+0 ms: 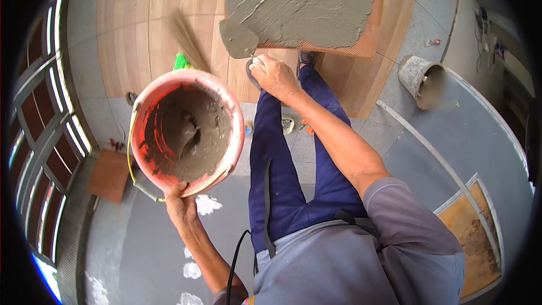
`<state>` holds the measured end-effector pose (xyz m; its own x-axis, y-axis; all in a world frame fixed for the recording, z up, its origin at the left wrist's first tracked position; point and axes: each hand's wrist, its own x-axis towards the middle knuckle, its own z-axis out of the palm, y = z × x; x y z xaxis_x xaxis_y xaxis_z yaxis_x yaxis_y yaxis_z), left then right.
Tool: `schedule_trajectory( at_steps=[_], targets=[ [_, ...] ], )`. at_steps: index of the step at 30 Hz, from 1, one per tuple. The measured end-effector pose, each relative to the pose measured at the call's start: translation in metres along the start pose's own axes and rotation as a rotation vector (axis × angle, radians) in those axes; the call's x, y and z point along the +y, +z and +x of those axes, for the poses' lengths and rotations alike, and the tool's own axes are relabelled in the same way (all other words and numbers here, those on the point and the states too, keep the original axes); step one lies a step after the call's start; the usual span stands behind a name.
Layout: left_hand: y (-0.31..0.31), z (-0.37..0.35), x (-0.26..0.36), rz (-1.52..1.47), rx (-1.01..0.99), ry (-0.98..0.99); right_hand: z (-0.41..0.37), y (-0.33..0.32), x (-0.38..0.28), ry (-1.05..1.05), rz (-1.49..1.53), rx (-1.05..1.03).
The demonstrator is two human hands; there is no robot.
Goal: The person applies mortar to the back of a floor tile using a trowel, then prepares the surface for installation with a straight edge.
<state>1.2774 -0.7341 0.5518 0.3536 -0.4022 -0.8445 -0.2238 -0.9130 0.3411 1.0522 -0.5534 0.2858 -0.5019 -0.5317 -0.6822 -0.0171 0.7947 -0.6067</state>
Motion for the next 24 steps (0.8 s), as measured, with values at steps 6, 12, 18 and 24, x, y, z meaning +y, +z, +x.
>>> schedule_trajectory(
  at_steps=[6, 12, 18, 24],
  targets=[
    [-0.008, 0.009, -0.004, 0.022, -0.061, 0.046, 0.001, 0.001, 0.033, 0.013, -0.073, 0.370],
    [-0.027, 0.021, -0.007, 0.061, -0.139, 0.072, -0.077, -0.020, 0.106, 0.218, -0.055, 0.536],
    [-0.031, 0.024, -0.006, 0.127, -0.244, 0.161, -0.141, -0.067, 0.171, 0.313, -0.045, 0.705],
    [-0.035, 0.025, -0.005, 0.150, -0.271, 0.180, -0.146, -0.051, 0.130, 0.047, -0.035, 0.670]
  ],
)
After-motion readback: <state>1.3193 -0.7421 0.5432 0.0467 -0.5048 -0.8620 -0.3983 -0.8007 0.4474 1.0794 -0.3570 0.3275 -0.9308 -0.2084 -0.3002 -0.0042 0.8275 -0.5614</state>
